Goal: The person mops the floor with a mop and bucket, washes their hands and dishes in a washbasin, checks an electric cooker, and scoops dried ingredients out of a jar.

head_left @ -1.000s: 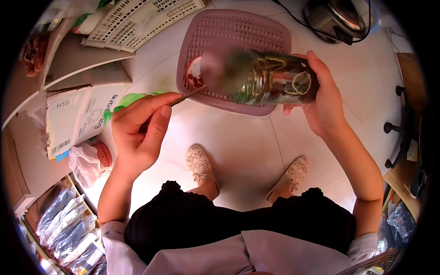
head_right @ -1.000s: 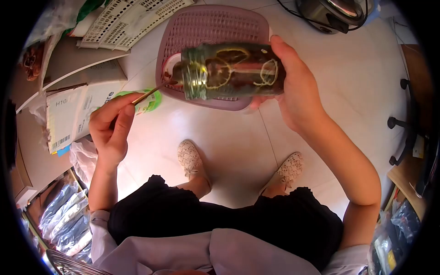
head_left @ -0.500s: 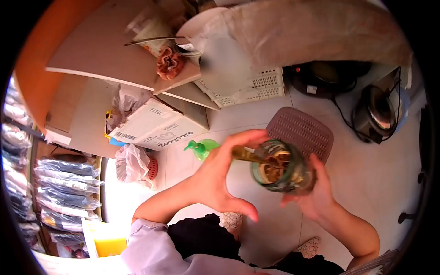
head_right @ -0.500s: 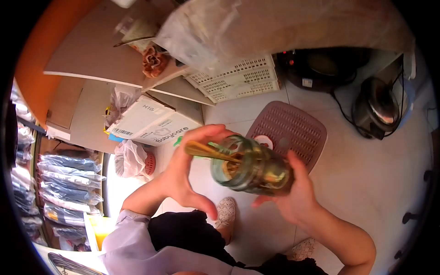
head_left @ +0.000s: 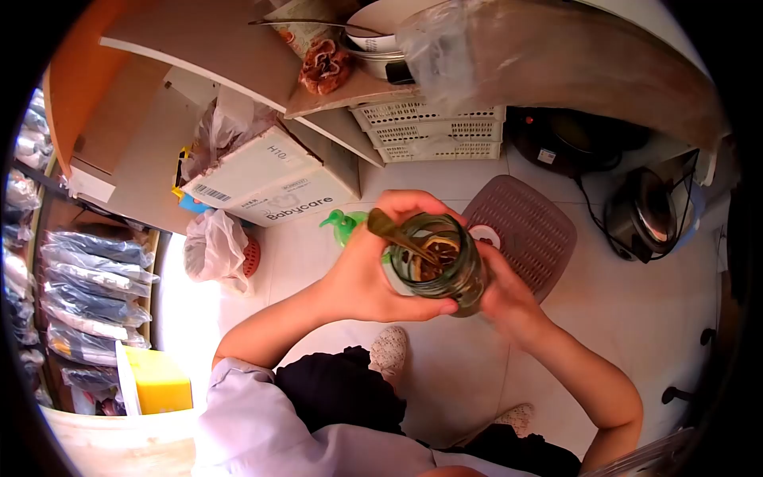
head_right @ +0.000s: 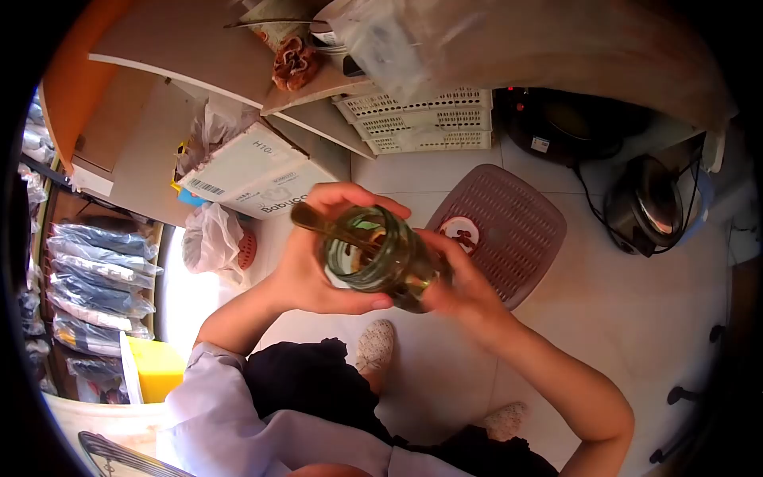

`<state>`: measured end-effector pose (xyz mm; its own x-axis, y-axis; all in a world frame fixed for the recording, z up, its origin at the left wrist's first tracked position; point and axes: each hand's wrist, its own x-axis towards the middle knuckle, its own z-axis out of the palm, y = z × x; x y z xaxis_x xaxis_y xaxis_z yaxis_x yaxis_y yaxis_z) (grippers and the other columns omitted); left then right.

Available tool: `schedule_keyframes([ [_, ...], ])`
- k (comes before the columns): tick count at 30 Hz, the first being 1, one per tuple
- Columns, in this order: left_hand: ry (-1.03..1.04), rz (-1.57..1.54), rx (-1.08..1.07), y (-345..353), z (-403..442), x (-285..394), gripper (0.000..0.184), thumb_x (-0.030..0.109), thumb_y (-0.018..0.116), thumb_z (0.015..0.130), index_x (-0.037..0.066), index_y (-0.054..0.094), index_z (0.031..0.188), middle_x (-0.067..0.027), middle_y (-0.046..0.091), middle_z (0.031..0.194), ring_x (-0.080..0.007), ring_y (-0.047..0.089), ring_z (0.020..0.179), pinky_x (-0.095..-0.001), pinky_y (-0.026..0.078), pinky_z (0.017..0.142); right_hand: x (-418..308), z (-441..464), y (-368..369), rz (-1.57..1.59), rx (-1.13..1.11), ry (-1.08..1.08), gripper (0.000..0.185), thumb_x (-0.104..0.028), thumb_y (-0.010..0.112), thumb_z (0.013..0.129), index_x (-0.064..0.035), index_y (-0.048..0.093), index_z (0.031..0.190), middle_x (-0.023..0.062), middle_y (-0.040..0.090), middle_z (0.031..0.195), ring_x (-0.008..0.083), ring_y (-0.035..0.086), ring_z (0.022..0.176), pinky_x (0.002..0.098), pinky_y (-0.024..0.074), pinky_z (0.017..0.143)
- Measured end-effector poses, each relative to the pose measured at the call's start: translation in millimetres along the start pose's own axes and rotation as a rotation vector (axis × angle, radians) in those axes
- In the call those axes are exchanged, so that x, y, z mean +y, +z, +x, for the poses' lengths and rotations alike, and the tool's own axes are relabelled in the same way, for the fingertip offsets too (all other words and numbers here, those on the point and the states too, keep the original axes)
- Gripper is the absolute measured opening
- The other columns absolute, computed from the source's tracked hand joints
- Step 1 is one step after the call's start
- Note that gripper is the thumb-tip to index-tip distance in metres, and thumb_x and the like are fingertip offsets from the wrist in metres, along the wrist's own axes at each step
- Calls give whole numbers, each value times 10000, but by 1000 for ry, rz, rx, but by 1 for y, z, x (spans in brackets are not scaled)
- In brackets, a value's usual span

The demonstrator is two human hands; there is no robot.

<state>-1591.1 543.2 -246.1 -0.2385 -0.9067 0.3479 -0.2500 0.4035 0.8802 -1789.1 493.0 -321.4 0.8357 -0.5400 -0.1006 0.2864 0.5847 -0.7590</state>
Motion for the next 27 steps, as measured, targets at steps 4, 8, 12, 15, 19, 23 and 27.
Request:
schedule_keyframes([
  [4,-68,-5,-29,4,3,2,721,172,771,707,66,297,1240,-184,450,1244,-236,478,1140,-373,400,944,-7,11,4,-623,-13,-253,772,-165,818,605,-32,398,1239,117,537,1153,184,517,1093,330,407,917],
  [8,-18,2,-16,-18,5,7,504,338,586,862,40,401,1223,-196,417,1284,-255,445,1179,-383,354,977,-15,17,14,-817,86,-332,655,-220,799,604,-18,472,1134,107,600,1013,200,588,957,340,455,842],
  [12,186,417,398,-55,-7,29,453,387,346,960,27,581,1103,-84,461,925,-170,462,852,-287,392,743,-36,30,35,-1005,102,-368,635,-244,791,601,-12,501,1116,104,523,1019,230,533,980,351,422,879],
  [15,405,267,592,-76,-13,43,515,427,297,968,7,584,1044,-47,434,832,-112,430,673,-232,361,582,-52,53,49,-1198,80,-471,657,-239,794,580,-19,505,1127,97,436,1029,245,468,988,350,392,886],
  [19,565,179,687,-96,-15,43,513,436,296,963,-8,544,1033,-71,436,867,-117,442,578,-221,387,531,-70,88,88,-1156,102,-574,611,-211,787,570,-29,513,1085,105,453,1006,239,482,932,349,403,834],
  [23,846,-115,1129,-110,-25,36,456,427,336,960,51,471,1179,-63,457,988,-144,473,824,-265,463,638,-97,127,128,-1106,197,-692,547,-184,781,579,-37,514,1032,100,512,978,222,529,902,336,428,806],
  [27,836,-201,1281,-119,-32,19,438,414,336,967,49,469,1168,-59,481,964,-146,478,816,-280,458,666,-138,180,164,-728,401,-680,570,-153,789,621,-37,502,1100,58,594,984,174,567,882,301,455,811],
])
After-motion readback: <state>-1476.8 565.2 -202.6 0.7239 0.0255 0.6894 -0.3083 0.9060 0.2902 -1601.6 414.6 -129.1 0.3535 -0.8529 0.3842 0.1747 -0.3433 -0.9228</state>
